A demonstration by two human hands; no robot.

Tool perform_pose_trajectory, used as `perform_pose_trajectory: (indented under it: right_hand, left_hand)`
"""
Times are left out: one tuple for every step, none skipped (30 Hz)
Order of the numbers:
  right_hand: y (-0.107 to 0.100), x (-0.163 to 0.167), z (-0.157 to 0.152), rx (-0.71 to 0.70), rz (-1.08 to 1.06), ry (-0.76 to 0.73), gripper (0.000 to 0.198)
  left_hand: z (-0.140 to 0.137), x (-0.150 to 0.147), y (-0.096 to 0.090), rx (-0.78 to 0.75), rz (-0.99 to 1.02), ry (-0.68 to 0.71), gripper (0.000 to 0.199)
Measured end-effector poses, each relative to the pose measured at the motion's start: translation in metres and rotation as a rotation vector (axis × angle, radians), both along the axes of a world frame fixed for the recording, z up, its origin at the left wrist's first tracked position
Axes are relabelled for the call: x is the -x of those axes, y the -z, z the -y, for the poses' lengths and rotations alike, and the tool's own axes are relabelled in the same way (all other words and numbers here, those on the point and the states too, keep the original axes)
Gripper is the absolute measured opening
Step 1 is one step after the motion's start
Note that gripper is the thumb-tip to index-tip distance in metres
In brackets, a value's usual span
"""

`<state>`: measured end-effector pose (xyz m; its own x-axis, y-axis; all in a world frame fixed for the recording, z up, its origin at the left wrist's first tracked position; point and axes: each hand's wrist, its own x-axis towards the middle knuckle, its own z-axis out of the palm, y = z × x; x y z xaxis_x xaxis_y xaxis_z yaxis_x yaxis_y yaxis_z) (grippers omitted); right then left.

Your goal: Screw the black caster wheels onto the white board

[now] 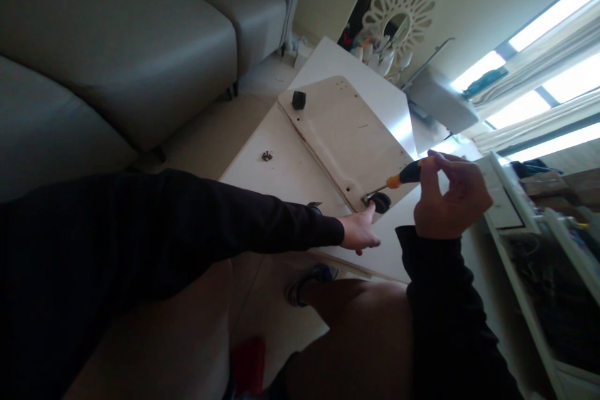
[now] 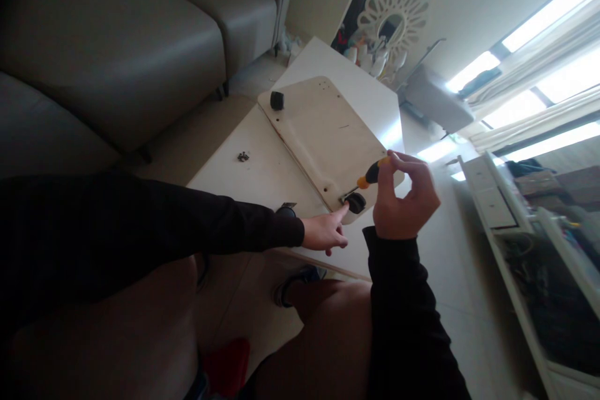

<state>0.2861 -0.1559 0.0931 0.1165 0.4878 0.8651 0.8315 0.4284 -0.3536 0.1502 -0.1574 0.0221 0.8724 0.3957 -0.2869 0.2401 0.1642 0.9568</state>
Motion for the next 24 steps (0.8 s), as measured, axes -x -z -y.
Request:
perform_pose_trajectory:
  right_hand:
    - [0.000, -0.001, 0.000, -0.006, 0.020, 0.033, 0.011]
    - [-0.001, -0.002, 0.000, -0.015, 0.032, 0.063, 0.015]
    - [0.000, -0.004, 0.000, -0.027, 0.035, 0.083, 0.018]
    - [0.000, -0.005, -0.001, -0.037, 0.030, 0.087, 0.020]
    - [0.001, -0.005, -0.002, -0.042, 0.019, 0.073, 0.019]
    - [0.002, -0.005, -0.003, -0.047, 0.004, 0.044, 0.016]
    - [0.003, -0.005, -0.004, -0.049, -0.011, 0.011, 0.011]
    - [0.004, -0.004, -0.005, -0.047, -0.027, -0.020, 0.008]
    - [0.005, -0.004, -0.005, -0.043, -0.035, -0.041, 0.007]
    - [0.005, -0.003, -0.005, -0.043, -0.033, -0.048, 0.007]
    - [0.004, -0.002, -0.005, -0.047, -0.025, -0.037, 0.008]
    - [0.004, -0.002, -0.004, -0.055, -0.012, -0.013, 0.009]
    - [0.003, -0.002, -0.004, -0.062, -0.004, 0.016, 0.010]
    - [0.002, -0.002, -0.003, -0.071, 0.001, 0.039, 0.013]
    - [0.002, -0.003, -0.003, -0.074, 0.000, 0.054, 0.014]
    - [0.002, -0.004, -0.003, -0.072, -0.008, 0.059, 0.016]
    - [0.002, -0.005, -0.003, -0.062, -0.019, 0.048, 0.015]
    - [0.003, -0.006, -0.004, -0.047, -0.029, 0.022, 0.014]
    - [0.004, -0.006, -0.005, -0.028, -0.035, -0.010, 0.011]
    - [0.005, -0.007, -0.005, -0.004, -0.037, -0.039, 0.010]
    - [0.006, -0.008, -0.005, 0.019, -0.038, -0.061, 0.010]
    - [0.007, -0.008, -0.004, 0.031, -0.040, -0.070, 0.010]
    - [0.007, -0.009, -0.003, 0.035, -0.039, -0.059, 0.010]
    - [0.006, -0.009, -0.002, 0.051, -0.030, -0.032, 0.010]
  left_hand:
    - [0.000, 0.000, 0.001, -0.008, 0.000, -0.002, 0.117]
    - [0.000, 0.000, 0.002, -0.017, 0.003, -0.005, 0.117]
    - [0.000, -0.001, 0.003, -0.025, 0.010, -0.009, 0.117]
    - [0.001, -0.002, 0.005, -0.031, 0.017, -0.013, 0.117]
    - [0.001, -0.002, 0.006, -0.036, 0.022, -0.015, 0.117]
    - [0.000, -0.003, 0.008, -0.039, 0.026, -0.015, 0.117]
    - [0.000, -0.004, 0.009, -0.040, 0.026, -0.013, 0.117]
    - [0.000, -0.005, 0.010, -0.040, 0.026, -0.009, 0.118]
    - [0.000, -0.005, 0.011, -0.039, 0.027, -0.004, 0.118]
    - [0.000, -0.006, 0.011, -0.036, 0.029, 0.002, 0.118]
    - [0.000, -0.006, 0.012, -0.031, 0.032, 0.007, 0.118]
    - [0.000, -0.006, 0.012, -0.027, 0.033, 0.009, 0.119]
    - [0.000, -0.006, 0.012, -0.024, 0.032, 0.008, 0.119]
    - [0.001, -0.006, 0.012, -0.023, 0.031, 0.006, 0.120]
    - [0.001, -0.006, 0.013, -0.024, 0.031, 0.002, 0.120]
    - [0.001, -0.006, 0.013, -0.025, 0.032, -0.001, 0.120]
    - [0.001, -0.006, 0.013, -0.025, 0.033, -0.003, 0.120]
    - [0.002, -0.006, 0.012, -0.026, 0.035, -0.004, 0.120]
    - [0.002, -0.006, 0.012, -0.027, 0.034, -0.007, 0.120]
    - [0.001, -0.006, 0.011, -0.029, 0.032, -0.008, 0.120]
    - [0.001, -0.006, 0.010, -0.029, 0.028, -0.008, 0.121]
    - [0.001, -0.006, 0.009, -0.029, 0.021, -0.004, 0.121]
    - [0.001, -0.005, 0.008, -0.027, 0.014, -0.001, 0.121]
    - [0.001, -0.005, 0.008, -0.024, 0.009, 0.002, 0.121]
